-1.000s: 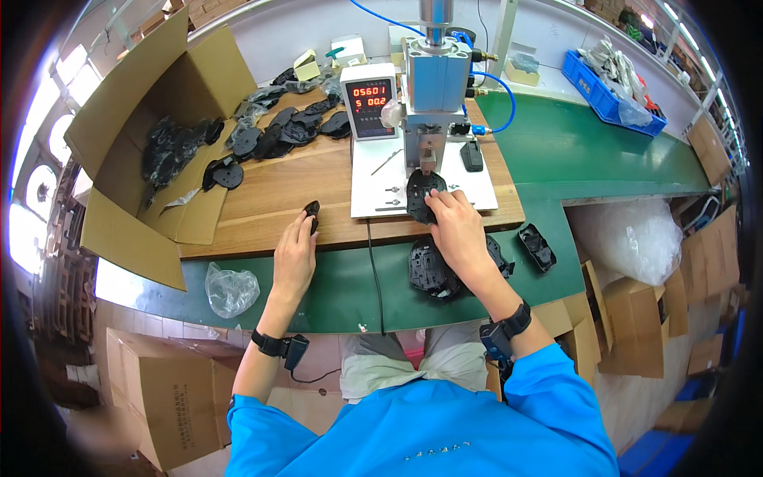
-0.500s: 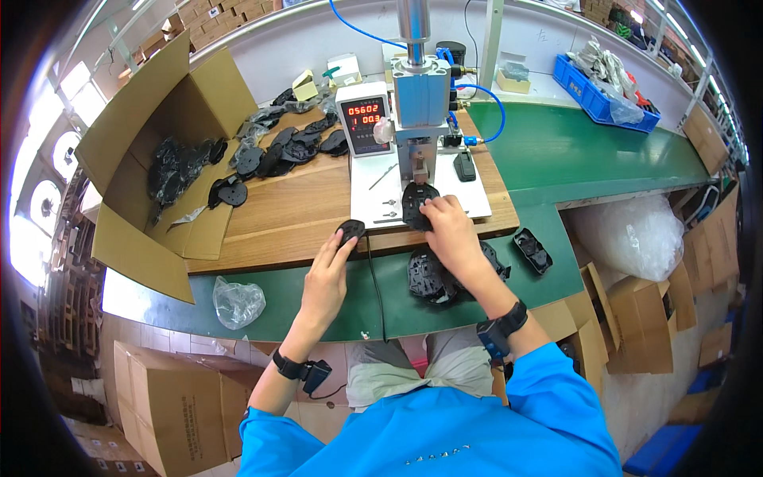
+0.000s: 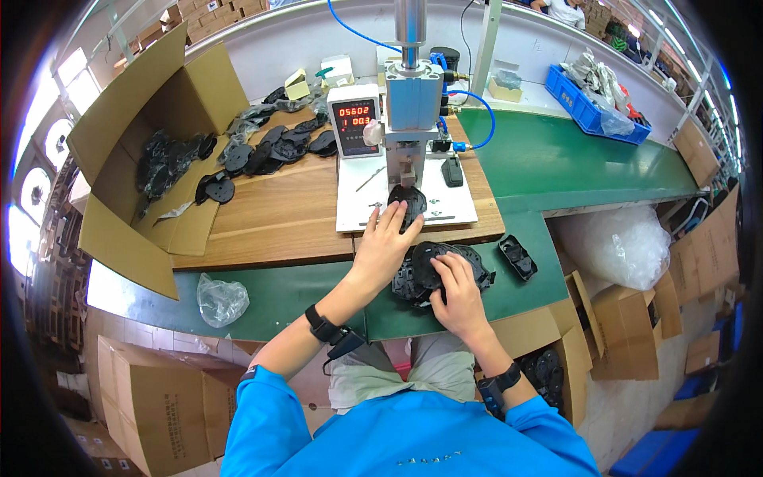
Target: Assembling small black plastic components using a pneumatic press at a factory workstation.
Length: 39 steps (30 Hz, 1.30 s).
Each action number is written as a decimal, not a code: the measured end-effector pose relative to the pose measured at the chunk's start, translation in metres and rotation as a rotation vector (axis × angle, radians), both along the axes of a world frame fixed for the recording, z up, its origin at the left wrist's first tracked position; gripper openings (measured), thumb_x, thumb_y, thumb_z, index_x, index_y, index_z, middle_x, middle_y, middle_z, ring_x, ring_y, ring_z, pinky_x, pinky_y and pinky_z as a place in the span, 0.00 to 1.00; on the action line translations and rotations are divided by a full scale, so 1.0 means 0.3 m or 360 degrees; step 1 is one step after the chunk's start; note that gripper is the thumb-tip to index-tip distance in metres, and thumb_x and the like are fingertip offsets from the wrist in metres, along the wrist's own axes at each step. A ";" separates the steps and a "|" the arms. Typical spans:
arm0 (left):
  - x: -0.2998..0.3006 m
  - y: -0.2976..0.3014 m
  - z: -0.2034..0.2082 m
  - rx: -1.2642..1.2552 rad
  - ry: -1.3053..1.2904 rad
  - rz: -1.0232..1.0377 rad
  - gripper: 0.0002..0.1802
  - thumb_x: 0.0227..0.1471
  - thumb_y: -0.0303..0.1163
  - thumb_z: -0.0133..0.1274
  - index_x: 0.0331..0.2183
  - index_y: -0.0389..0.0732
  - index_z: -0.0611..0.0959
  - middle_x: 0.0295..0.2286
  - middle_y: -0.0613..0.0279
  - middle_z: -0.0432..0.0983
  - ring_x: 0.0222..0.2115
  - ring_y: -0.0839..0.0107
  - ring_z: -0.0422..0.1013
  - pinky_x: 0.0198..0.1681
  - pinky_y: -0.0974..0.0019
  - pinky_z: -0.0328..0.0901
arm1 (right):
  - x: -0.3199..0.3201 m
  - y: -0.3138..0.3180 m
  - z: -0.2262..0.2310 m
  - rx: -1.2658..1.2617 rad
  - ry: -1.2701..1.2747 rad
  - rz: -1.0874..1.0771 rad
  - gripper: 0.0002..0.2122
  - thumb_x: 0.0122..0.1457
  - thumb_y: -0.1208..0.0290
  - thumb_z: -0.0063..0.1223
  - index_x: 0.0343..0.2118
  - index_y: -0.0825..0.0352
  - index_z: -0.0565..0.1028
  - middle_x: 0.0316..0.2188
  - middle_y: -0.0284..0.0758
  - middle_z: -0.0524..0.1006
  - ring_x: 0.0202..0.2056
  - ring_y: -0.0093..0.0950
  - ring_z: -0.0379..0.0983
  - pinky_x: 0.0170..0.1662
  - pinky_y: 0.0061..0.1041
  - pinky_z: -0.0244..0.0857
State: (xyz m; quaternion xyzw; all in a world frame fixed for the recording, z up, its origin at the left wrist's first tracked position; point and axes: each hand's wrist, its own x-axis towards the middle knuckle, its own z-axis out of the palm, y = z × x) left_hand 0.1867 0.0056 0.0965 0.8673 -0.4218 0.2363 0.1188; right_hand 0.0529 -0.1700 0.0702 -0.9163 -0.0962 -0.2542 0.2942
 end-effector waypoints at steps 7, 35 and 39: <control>0.003 -0.038 -0.004 -0.0035 0.0149 0.0116 0.36 0.52 0.19 0.53 0.63 0.43 0.76 0.61 0.42 0.71 0.63 0.47 0.67 0.63 0.46 0.67 | -0.007 -0.013 0.004 -0.0060 0.0049 0.0077 0.26 0.51 0.77 0.53 0.57 0.74 0.75 0.55 0.48 0.74 0.63 0.49 0.67 0.68 0.47 0.62; 0.014 0.012 0.023 -0.0402 0.0429 -0.0105 0.51 0.49 0.20 0.61 0.72 0.41 0.60 0.50 0.47 0.75 0.52 0.51 0.75 0.53 0.53 0.73 | 0.312 0.044 0.216 -0.0308 0.0248 0.0106 0.22 0.48 0.79 0.60 0.50 0.72 0.76 0.41 0.43 0.79 0.48 0.44 0.76 0.50 0.45 0.73; 0.023 0.051 0.005 -0.0630 0.0460 -0.0264 0.50 0.45 0.17 0.57 0.70 0.39 0.62 0.55 0.42 0.65 0.50 0.44 0.75 0.43 0.49 0.76 | 0.338 0.047 0.201 -0.0446 0.0171 0.0079 0.24 0.44 0.80 0.66 0.49 0.68 0.78 0.40 0.39 0.80 0.45 0.41 0.79 0.47 0.41 0.76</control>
